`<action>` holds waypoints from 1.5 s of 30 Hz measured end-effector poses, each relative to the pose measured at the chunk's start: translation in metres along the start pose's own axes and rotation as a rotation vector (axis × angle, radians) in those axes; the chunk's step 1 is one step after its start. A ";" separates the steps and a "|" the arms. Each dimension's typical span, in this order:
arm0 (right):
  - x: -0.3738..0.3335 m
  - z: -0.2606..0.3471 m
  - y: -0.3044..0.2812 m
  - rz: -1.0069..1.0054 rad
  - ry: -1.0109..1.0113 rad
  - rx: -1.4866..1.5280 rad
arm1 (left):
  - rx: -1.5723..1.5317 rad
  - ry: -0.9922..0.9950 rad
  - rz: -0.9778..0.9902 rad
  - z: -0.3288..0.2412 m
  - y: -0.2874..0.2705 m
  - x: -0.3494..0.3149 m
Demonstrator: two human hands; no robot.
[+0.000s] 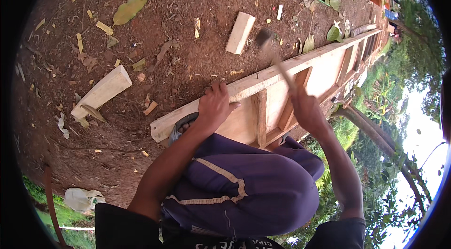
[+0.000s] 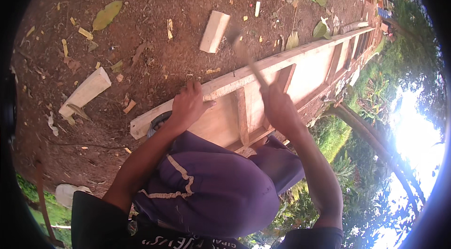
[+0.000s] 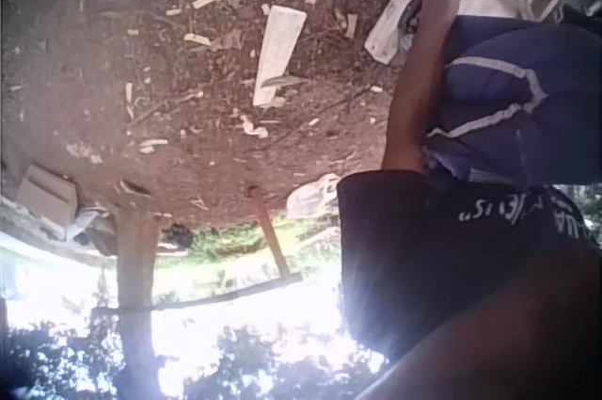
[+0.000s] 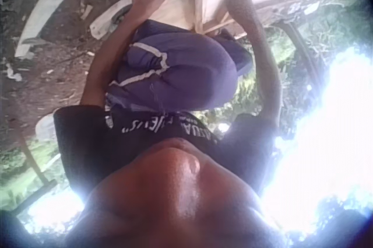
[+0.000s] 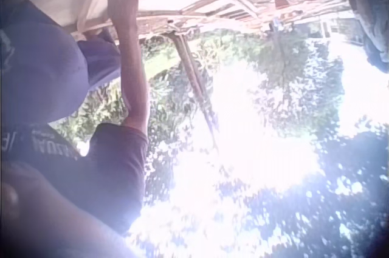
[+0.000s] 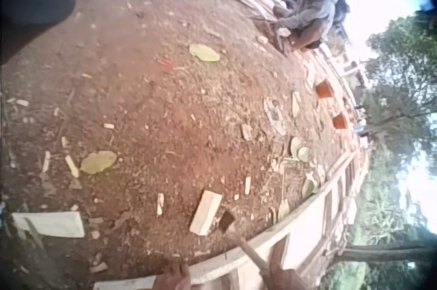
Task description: The person assembles a wooden ladder-like structure by positioning wooden slats and securing them with nails using a hammer. They repeatedly adjust the slats and hammer nails into place while sitting on the ground.
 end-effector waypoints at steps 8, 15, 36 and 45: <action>-0.035 0.106 -0.230 -0.811 -0.174 0.540 | 0.013 -0.024 -0.035 0.006 -0.004 0.001; -0.023 -0.012 0.033 0.111 0.022 -0.116 | 0.031 0.009 -0.015 -0.008 0.003 0.000; -0.071 0.113 -0.233 -0.987 -0.240 0.570 | 0.026 -0.032 -0.032 0.004 -0.001 -0.002; -0.022 0.036 -0.039 0.010 -0.021 -0.151 | -0.015 0.000 -0.049 0.002 -0.013 0.012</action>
Point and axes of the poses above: each hand's wrist, its own x-axis towards the middle knuckle, its own y-axis out of the palm, z = x × y, the point moved 7 cm from there along x, towards the middle knuckle
